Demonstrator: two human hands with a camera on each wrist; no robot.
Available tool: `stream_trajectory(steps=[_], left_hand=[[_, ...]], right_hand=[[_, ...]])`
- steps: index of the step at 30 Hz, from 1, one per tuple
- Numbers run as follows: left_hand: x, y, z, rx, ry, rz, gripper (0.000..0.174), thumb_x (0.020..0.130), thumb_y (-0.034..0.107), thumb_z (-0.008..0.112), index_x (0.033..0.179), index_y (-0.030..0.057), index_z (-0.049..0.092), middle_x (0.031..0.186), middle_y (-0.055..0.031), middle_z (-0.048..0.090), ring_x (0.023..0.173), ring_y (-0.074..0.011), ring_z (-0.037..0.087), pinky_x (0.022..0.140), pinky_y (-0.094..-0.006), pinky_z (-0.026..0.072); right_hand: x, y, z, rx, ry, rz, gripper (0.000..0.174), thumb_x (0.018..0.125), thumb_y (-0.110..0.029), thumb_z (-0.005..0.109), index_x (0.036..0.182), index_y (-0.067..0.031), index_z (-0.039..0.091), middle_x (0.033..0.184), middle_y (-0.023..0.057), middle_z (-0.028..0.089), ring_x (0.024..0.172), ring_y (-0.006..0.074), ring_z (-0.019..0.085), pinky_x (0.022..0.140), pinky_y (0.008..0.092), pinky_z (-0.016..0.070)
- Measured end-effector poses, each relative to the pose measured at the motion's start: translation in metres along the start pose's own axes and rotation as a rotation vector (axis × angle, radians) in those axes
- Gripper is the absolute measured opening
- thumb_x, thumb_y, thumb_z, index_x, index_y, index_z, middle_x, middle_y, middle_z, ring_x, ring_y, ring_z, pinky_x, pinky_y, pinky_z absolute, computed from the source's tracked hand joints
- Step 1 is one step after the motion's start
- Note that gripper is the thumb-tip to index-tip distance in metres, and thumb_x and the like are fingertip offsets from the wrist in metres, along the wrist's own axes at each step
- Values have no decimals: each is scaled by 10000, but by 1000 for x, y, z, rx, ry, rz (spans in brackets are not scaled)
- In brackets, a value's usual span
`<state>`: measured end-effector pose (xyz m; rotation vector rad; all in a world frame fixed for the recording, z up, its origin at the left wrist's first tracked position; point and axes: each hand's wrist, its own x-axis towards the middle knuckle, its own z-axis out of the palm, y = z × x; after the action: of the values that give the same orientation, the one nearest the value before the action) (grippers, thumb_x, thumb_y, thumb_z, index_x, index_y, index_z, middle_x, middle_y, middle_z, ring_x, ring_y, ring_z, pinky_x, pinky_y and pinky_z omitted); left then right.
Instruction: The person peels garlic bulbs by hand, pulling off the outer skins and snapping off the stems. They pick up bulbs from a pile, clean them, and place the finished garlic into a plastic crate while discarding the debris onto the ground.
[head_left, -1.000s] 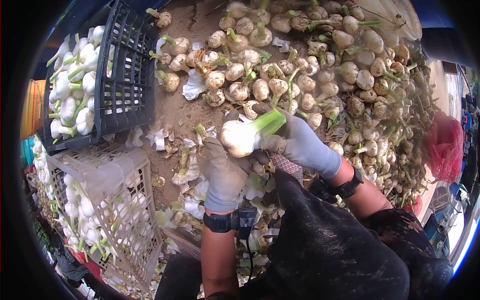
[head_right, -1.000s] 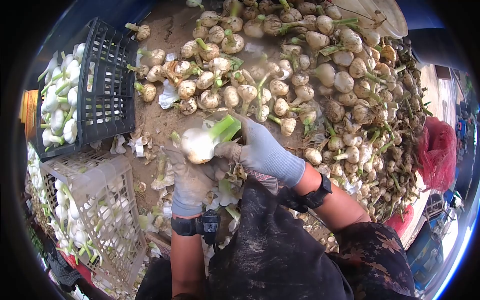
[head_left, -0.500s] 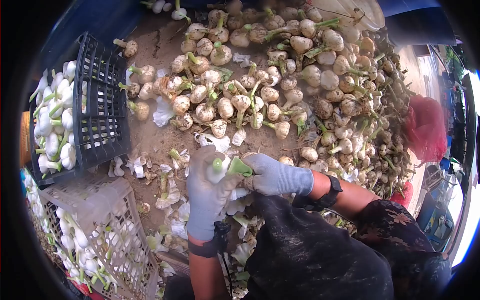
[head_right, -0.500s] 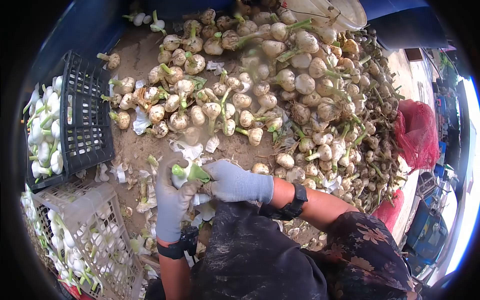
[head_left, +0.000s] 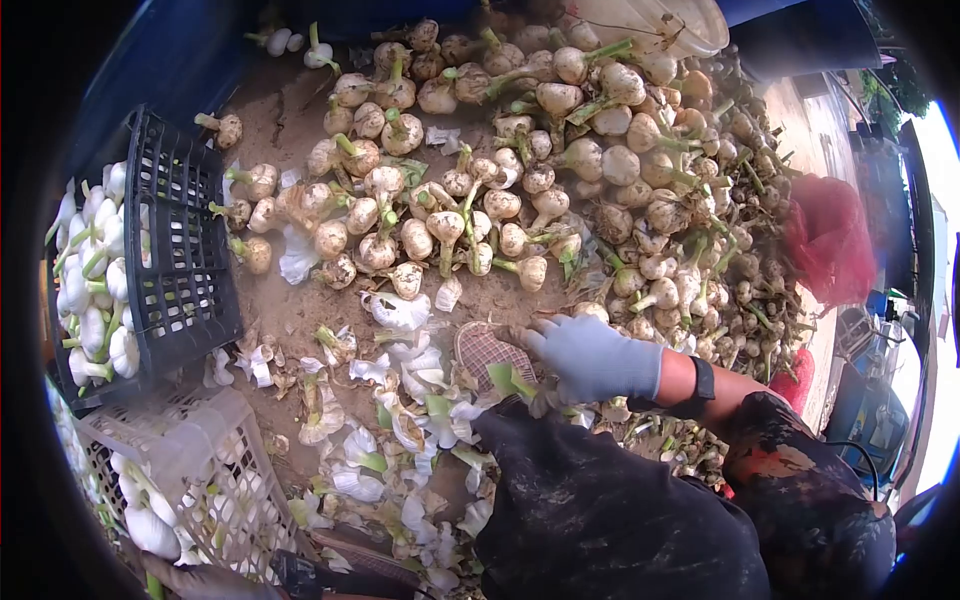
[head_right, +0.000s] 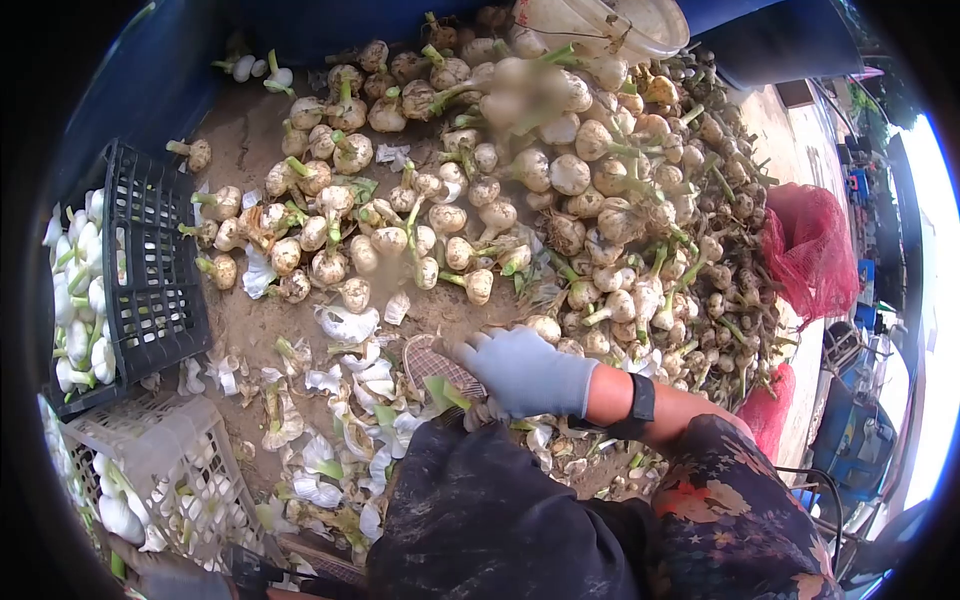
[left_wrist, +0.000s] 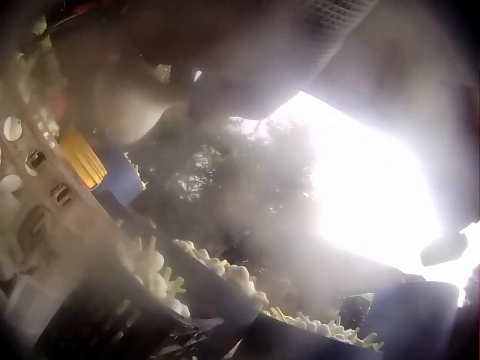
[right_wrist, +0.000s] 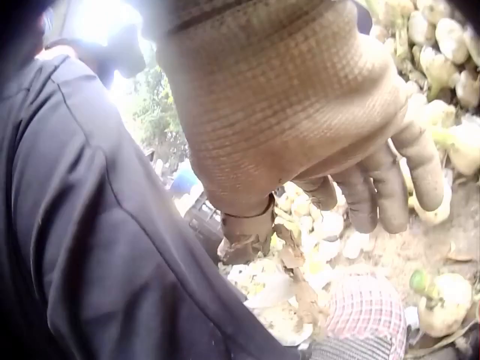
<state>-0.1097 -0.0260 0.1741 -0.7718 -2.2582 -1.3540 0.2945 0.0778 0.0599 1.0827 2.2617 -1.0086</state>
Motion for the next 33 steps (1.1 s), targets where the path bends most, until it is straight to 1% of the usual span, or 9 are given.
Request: stream_trajectory(steps=[2, 5, 9, 13, 18, 23, 27, 30, 33], left_hand=[[34, -21, -31, 547, 16, 540, 488, 867, 290, 671, 1166, -71, 533, 1134, -241, 583, 1027, -304, 563, 898, -382, 432], [11, 19, -4, 312, 31, 490, 560, 834, 323, 708, 1185, -70, 517, 1154, -241, 561, 1052, -311, 540, 919, -397, 414], [-81, 48, 63, -300, -659, -272, 337, 945, 65, 476, 1255, -65, 486, 1219, -147, 566, 1150, -223, 536, 1011, -342, 399], [-177, 31, 110, -638, -1282, -474, 428, 884, 75, 590, 1282, -23, 468, 1173, -120, 583, 1038, -183, 576, 915, -290, 462], [-206, 30, 115, -1187, -1358, -1130, 619, 753, 163, 751, 1278, 28, 452, 1115, -87, 589, 980, -171, 577, 838, -287, 492], [-133, 2, 85, -653, -782, -644, 477, 792, 134, 653, 1197, -3, 441, 1159, -112, 495, 1030, -186, 513, 909, -317, 439], [-128, 25, 79, -764, -873, -420, 474, 874, 210, 602, 1261, 23, 403, 1214, -101, 464, 1117, -196, 466, 986, -365, 396], [-161, 30, 86, -610, -1093, -275, 769, 732, 389, 776, 1271, -1, 390, 1266, -123, 437, 1167, -232, 443, 1034, -388, 342], [-201, 27, 92, -552, -1264, -137, 852, 663, 322, 842, 1304, -10, 390, 1283, -133, 454, 1190, -242, 445, 1021, -379, 366]], right_hand=[[-33, 27, -35, 46, 441, 94, 605, 790, -412, 679, 1237, -44, 502, 1112, 203, 570, 1005, 373, 577, 821, 441, 488], [-63, 101, -69, -418, 1045, 684, 445, 831, -270, 653, 1185, -28, 531, 1102, 186, 579, 1010, 350, 570, 827, 433, 471], [-49, 185, -29, 297, 1159, 647, 297, 842, -192, 633, 1076, -12, 598, 957, 205, 644, 916, 346, 628, 788, 406, 493], [-17, 65, -55, 248, 1033, 331, 201, 769, -52, 593, 964, -11, 565, 936, 177, 592, 871, 357, 597, 772, 398, 479], [41, -14, -21, 756, 625, -350, 232, 817, -30, 604, 1046, -3, 581, 944, 133, 598, 883, 240, 603, 803, 325, 474], [65, -37, 7, 844, 176, -228, 360, 858, -254, 635, 1102, 6, 582, 965, 199, 645, 907, 323, 634, 808, 376, 494], [72, -52, 12, 505, -205, -438, 494, 873, -419, 586, 1131, 1, 578, 963, 230, 635, 943, 393, 612, 806, 447, 482], [67, -55, -19, 1369, -28, -117, 467, 920, -412, 532, 1154, -10, 572, 822, 137, 622, 745, 185, 613, 672, 317, 487], [70, -43, -24, 1118, 88, -75, 461, 937, -403, 511, 1176, -10, 546, 828, 74, 600, 694, 96, 556, 624, 262, 469]])
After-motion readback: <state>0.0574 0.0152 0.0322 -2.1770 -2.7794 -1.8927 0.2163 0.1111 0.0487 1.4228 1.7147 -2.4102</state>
